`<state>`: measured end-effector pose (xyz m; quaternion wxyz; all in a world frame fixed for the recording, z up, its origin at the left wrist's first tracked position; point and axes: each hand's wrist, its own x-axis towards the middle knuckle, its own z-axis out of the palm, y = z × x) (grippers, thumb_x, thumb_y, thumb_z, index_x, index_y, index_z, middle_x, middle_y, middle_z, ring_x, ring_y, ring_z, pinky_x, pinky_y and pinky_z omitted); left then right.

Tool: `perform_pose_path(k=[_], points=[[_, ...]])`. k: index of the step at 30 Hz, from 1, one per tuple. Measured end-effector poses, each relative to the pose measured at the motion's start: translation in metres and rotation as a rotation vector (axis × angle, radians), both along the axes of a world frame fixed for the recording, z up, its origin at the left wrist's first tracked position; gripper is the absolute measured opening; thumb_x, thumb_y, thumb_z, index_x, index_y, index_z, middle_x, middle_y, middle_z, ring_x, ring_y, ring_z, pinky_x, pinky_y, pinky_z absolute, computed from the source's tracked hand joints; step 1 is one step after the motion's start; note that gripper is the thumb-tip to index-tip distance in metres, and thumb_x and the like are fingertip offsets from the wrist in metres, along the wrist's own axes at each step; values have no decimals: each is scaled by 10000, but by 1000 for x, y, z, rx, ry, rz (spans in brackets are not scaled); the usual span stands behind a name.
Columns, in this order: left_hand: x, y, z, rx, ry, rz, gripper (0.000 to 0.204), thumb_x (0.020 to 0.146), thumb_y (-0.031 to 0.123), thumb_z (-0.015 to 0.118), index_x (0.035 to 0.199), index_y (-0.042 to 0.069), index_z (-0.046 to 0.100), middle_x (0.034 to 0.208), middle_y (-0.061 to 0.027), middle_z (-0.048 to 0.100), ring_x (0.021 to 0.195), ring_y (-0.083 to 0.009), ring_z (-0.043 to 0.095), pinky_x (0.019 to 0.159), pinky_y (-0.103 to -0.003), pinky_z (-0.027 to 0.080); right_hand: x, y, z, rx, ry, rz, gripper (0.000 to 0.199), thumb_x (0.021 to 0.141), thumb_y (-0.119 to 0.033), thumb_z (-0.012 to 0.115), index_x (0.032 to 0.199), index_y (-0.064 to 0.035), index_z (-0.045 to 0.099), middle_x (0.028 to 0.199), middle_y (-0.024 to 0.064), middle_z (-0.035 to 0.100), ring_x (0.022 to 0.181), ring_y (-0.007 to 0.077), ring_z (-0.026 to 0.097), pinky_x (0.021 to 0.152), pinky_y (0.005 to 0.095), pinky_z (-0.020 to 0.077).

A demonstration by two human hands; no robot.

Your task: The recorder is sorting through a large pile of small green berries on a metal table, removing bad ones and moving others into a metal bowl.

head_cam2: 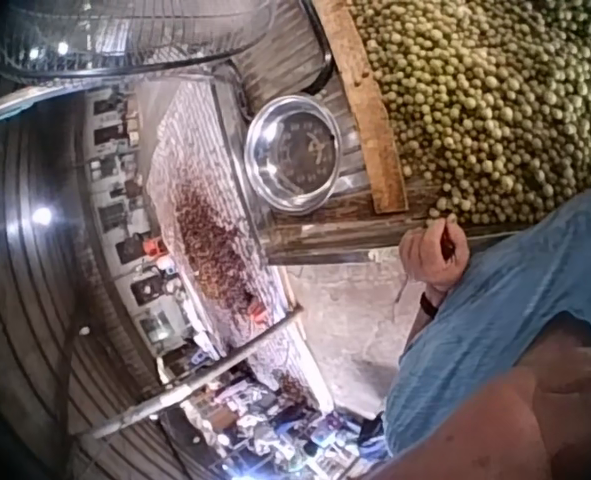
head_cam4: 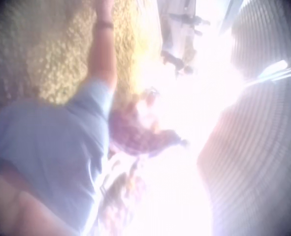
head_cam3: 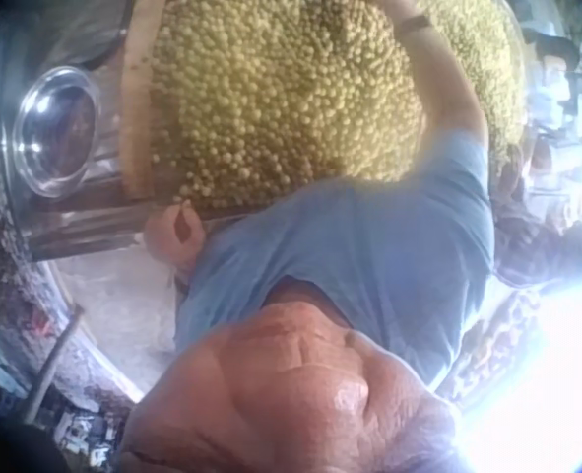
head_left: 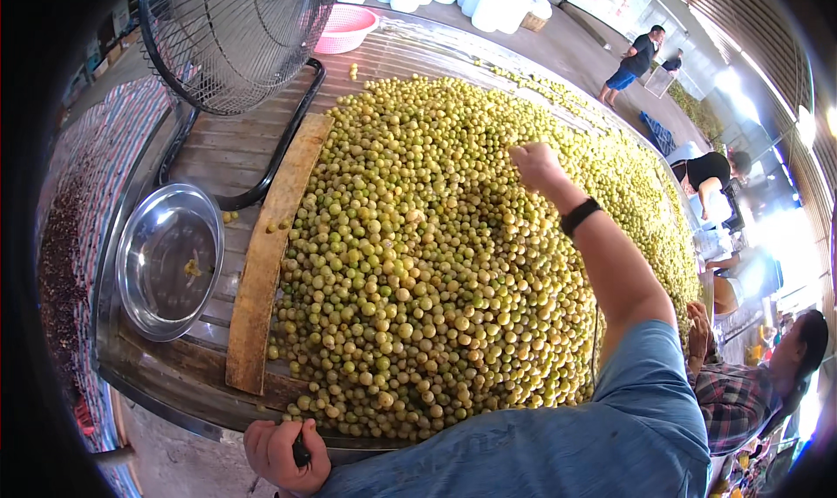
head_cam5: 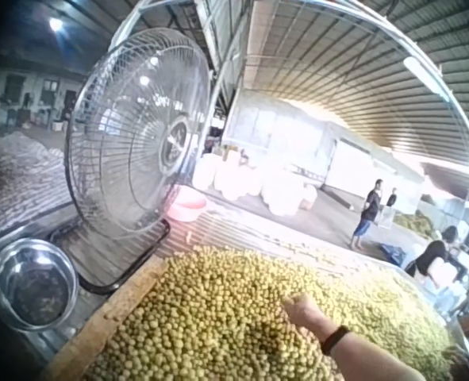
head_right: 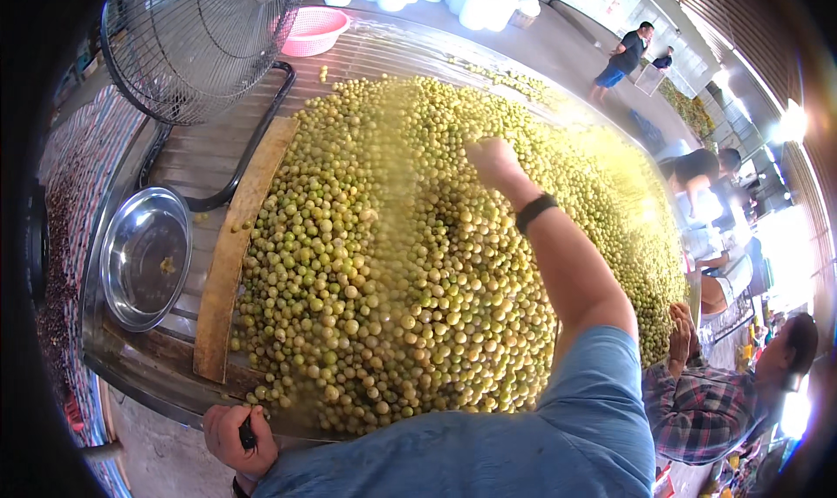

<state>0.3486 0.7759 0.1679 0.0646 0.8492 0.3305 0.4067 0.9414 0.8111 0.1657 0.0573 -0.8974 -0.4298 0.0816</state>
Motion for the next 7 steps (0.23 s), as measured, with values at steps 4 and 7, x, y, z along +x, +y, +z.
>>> perform_pose_path(k=[4,7], points=[[-1,-3,1,-24,4,24,130,858,69,708,894,54,584,720,-103,554,650,-311,536,618,-422,419,-13,-55,25,10,272,218,179,967,-148,632,861,-48,737,682,34,663,576,88,594,567,266,544],[-3,-4,0,-34,13,23,133,873,89,713,910,63,588,726,-99,562,672,-307,545,622,-423,418,-56,-80,45,9,262,114,146,909,-155,727,1033,-108,788,904,92,770,775,128,719,762,283,600]])
